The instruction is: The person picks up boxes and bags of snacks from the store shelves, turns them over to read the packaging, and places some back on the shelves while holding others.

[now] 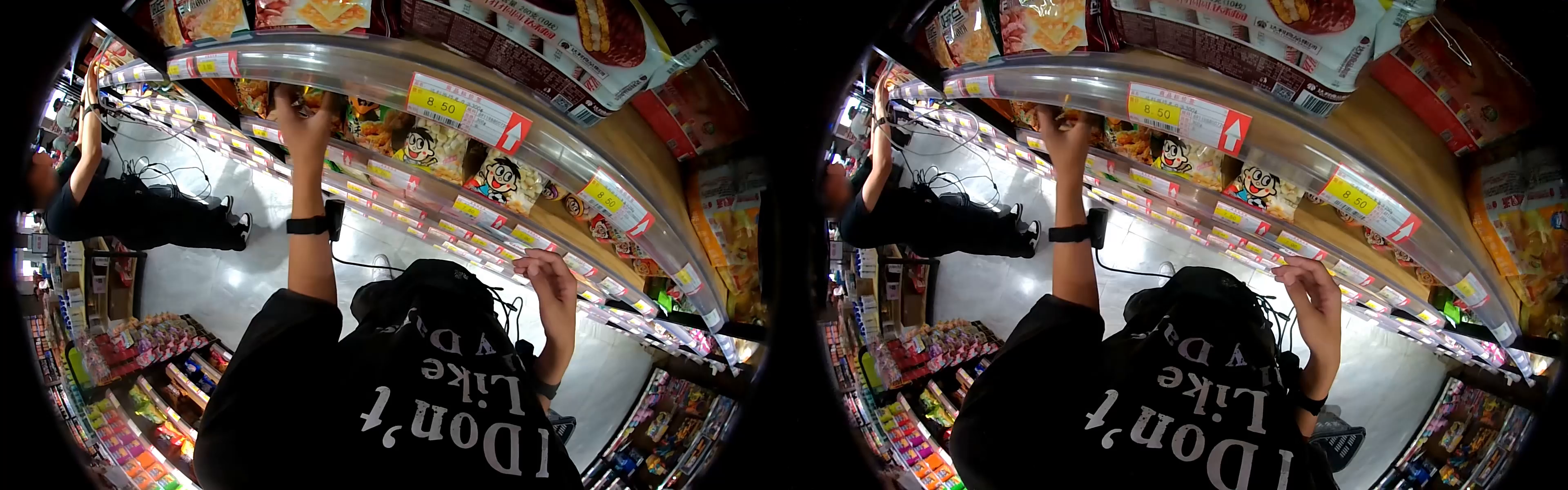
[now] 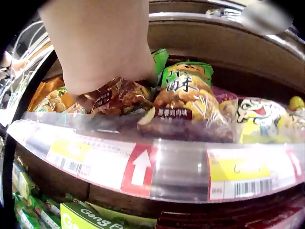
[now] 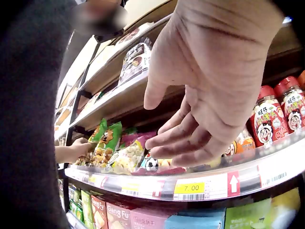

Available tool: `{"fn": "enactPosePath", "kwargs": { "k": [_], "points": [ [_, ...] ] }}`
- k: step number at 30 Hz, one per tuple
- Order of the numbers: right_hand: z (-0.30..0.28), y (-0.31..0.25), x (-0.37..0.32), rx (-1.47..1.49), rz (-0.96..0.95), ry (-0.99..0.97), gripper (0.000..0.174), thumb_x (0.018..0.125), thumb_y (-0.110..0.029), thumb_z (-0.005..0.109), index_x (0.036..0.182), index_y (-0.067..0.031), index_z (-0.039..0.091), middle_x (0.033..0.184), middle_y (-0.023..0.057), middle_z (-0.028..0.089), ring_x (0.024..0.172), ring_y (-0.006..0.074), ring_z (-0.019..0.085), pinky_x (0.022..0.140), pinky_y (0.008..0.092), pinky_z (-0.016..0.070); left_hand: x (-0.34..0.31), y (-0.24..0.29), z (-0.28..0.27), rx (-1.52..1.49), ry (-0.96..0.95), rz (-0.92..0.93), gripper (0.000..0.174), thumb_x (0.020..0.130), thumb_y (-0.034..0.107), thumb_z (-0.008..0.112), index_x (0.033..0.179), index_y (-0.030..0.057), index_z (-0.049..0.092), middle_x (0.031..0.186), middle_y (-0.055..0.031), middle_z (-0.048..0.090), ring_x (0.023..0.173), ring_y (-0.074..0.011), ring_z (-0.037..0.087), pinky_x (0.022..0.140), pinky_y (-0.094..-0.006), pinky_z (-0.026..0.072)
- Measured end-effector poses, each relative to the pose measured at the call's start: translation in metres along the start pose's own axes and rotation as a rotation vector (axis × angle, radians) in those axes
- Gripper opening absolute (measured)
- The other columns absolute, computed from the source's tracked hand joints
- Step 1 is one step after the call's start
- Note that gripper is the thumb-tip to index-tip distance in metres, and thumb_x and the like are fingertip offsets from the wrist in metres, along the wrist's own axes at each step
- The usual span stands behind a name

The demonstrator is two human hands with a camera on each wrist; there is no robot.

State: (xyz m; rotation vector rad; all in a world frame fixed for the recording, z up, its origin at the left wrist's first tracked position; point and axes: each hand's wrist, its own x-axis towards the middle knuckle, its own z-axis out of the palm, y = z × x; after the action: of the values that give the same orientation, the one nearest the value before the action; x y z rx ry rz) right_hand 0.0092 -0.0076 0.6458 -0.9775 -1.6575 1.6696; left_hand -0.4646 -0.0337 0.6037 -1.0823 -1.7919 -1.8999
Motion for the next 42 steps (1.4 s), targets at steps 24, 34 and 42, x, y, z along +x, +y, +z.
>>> {"fn": "enactPosePath", "kwargs": {
  "k": [24,34,42],
  "points": [
    [0.032,0.023,0.003,0.044,0.073,-0.002,0.022,0.105,-0.006,0.065,0.125,0.0019,0.065,0.105,0.0091,0.074,0.109,0.0197,0.071,0.098,0.0361,0.0551,0.022,-0.075,-0.037,0.397,0.033,0.116,0.042,0.102,0.018,0.067,0.135,-0.0057,0.055,0.121,-0.0234,0.06,0.111,-0.0363,0.059,0.095,-0.045,0.0476],
    [0.029,0.021,-0.001,0.031,0.08,0.051,0.023,0.103,-0.006,0.067,0.125,0.0011,0.065,0.107,0.0105,0.076,0.104,0.0173,0.07,0.097,0.0322,0.0524,0.025,-0.077,-0.04,0.141,0.016,0.033,0.029,0.101,0.012,0.069,0.125,-0.0044,0.063,0.101,-0.0127,0.056,0.091,-0.0254,0.054,0.082,-0.0362,0.0461],
    [0.019,0.024,-0.002,0.007,0.073,0.041,0.022,0.103,-0.009,0.068,0.123,-0.0001,0.067,0.105,0.0086,0.077,0.102,0.016,0.071,0.096,0.0319,0.0524,0.006,-0.025,-0.07,0.073,0.031,-0.289,0.039,0.107,0.034,0.066,0.12,-0.0023,0.066,0.102,-0.0095,0.069,0.091,-0.0152,0.065,0.081,-0.0314,0.0527]
  ]
}}
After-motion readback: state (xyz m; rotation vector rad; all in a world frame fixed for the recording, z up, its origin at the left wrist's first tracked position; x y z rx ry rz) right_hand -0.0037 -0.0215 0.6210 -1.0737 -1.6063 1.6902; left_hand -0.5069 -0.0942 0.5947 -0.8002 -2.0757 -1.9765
